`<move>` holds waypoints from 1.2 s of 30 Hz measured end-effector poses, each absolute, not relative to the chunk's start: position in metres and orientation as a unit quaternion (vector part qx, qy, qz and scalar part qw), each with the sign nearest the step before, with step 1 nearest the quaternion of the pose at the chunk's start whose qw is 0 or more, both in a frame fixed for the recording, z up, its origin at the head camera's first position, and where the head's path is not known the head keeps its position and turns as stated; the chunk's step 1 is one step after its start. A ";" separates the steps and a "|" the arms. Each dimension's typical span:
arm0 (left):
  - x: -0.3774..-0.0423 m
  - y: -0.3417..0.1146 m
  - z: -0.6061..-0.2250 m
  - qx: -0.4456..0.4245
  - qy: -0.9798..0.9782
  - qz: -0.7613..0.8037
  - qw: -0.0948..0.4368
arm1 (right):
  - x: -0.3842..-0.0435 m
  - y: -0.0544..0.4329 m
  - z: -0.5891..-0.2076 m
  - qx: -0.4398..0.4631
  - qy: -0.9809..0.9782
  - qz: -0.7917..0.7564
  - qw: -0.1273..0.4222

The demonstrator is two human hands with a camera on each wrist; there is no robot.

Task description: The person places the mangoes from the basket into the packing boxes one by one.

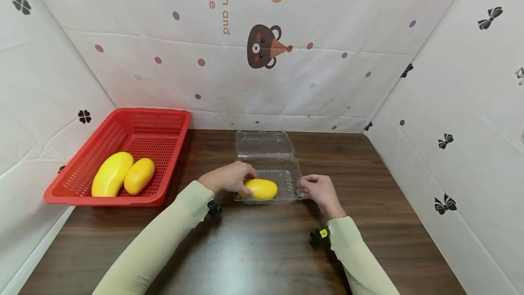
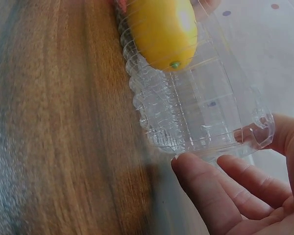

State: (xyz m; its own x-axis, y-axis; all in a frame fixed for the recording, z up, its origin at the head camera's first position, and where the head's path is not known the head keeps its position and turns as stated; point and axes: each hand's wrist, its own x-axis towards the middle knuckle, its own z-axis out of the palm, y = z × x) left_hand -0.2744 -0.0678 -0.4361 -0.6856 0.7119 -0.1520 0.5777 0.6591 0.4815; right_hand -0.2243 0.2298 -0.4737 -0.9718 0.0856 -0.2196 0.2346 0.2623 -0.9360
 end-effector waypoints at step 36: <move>-0.264 -0.102 -0.417 0.342 0.909 0.198 0.130 | -0.223 0.229 -0.474 0.092 0.790 -0.603 0.064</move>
State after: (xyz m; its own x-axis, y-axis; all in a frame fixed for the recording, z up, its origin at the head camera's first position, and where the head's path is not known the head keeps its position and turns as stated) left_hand -0.2638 -0.1025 -0.4166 -0.7322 0.6736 -0.1006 0.5709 0.6876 0.4487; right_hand -0.2227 0.2293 -0.4738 -0.9748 0.0680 -0.2124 0.2228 0.2569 -0.9404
